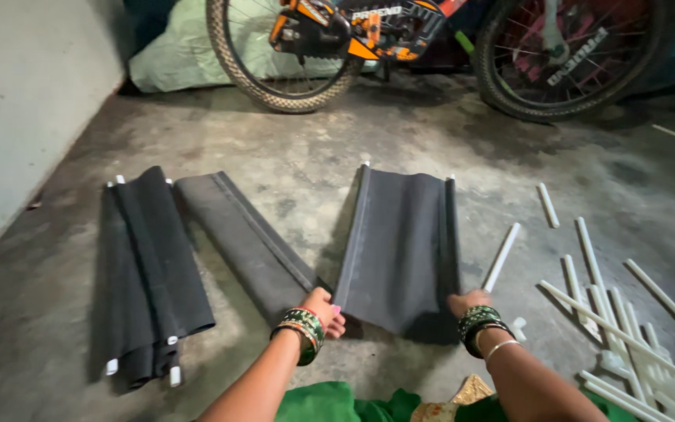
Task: The person inserts white plastic rods into black fabric sleeves and folds the fabric around the rods. The person repeats this process with multiple fabric pieces and rods, stacking the assembled units on the floor.
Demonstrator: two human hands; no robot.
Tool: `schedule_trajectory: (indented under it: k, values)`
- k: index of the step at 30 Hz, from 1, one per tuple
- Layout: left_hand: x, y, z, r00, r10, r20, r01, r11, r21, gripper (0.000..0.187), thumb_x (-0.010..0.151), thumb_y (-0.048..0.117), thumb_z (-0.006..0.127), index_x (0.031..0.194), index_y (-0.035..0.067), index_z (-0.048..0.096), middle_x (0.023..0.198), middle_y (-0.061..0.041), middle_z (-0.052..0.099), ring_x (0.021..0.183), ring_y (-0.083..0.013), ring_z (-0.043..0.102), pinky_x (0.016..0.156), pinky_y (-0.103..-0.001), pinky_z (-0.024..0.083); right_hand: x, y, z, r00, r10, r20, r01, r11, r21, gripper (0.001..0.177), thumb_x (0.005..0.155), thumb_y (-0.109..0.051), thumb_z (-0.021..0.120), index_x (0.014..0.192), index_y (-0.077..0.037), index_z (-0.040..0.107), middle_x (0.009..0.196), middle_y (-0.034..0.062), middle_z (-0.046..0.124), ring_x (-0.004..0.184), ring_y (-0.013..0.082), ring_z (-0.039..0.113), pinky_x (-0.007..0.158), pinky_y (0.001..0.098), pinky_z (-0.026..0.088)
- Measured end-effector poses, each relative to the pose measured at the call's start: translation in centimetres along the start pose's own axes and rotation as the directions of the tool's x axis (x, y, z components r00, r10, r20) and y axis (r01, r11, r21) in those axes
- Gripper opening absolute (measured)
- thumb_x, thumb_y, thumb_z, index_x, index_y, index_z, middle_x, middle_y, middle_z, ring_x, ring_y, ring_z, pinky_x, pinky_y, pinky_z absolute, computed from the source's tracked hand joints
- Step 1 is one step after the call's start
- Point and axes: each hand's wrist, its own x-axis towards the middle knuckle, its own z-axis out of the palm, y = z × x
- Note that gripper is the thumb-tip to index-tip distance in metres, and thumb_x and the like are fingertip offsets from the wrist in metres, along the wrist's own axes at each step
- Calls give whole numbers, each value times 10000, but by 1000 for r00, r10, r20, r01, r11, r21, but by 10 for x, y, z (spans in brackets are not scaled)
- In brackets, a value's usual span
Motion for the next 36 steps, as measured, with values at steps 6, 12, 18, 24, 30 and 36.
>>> schedule_trajectory:
  k: [6, 12, 18, 24, 30, 36]
  values:
    - [-3, 30, -35, 998, 56, -9, -57, 992, -115, 303, 1050, 76, 455, 1271, -121, 519, 951, -202, 738, 657, -278, 747, 524, -373, 635, -47, -40, -5, 960, -181, -213, 234, 937, 259, 482, 816, -250, 788, 1191, -3, 613, 1176, 267, 708, 1149, 415, 666, 1007, 461, 525]
    - [-50, 64, -85, 989, 72, -131, -104, 960, -261, 319, 1048, 113, 467, 1286, -90, 531, 890, -196, 727, 643, -275, 730, 527, -373, 622, -138, -115, -31, 849, -461, -258, 524, 796, 302, 526, 833, -243, 812, 1222, -7, 550, 1170, 228, 708, 1123, 388, 673, 970, 457, 529]
    - [-120, 76, -125, 853, 159, -498, -337, 895, -293, 275, 1022, 54, 457, 1291, 24, 508, 821, -175, 679, 563, -248, 665, 496, -370, 570, -228, -201, -52, 551, -805, -222, 830, 499, 249, 561, 857, -174, 733, 1368, -86, 517, 1174, 216, 693, 1102, 379, 665, 957, 452, 533]
    - [-145, 69, -168, 584, 145, -799, -573, 771, -279, 286, 952, 3, 499, 1226, 35, 572, 839, -115, 655, 531, -211, 615, 466, -368, 533, -302, -273, -40, 328, -927, -179, 941, 304, 151, 727, 818, -113, 741, 1473, -87, 427, 1325, 235, 551, 1222, 421, 551, 1029, 464, 468]
    - [-142, 46, -214, 380, -219, -898, -658, 618, -430, 342, 892, -88, 507, 1203, 35, 583, 910, -139, 680, 577, -198, 675, 502, -339, 584, -353, -323, -17, 295, -956, -5, 942, 290, 168, 716, 844, -91, 712, 1501, -123, 431, 1349, 209, 540, 1238, 399, 553, 1049, 434, 472]
    - [-133, 29, -223, 267, -541, -798, -769, 379, -515, 271, 917, -58, 504, 1170, -2, 586, 934, -184, 681, 608, -230, 663, 530, -357, 582, -370, -353, 26, 257, -964, 61, 949, 264, 171, 693, 842, -117, 727, 1481, -157, 463, 1342, 162, 575, 1262, 358, 559, 1068, 421, 462]
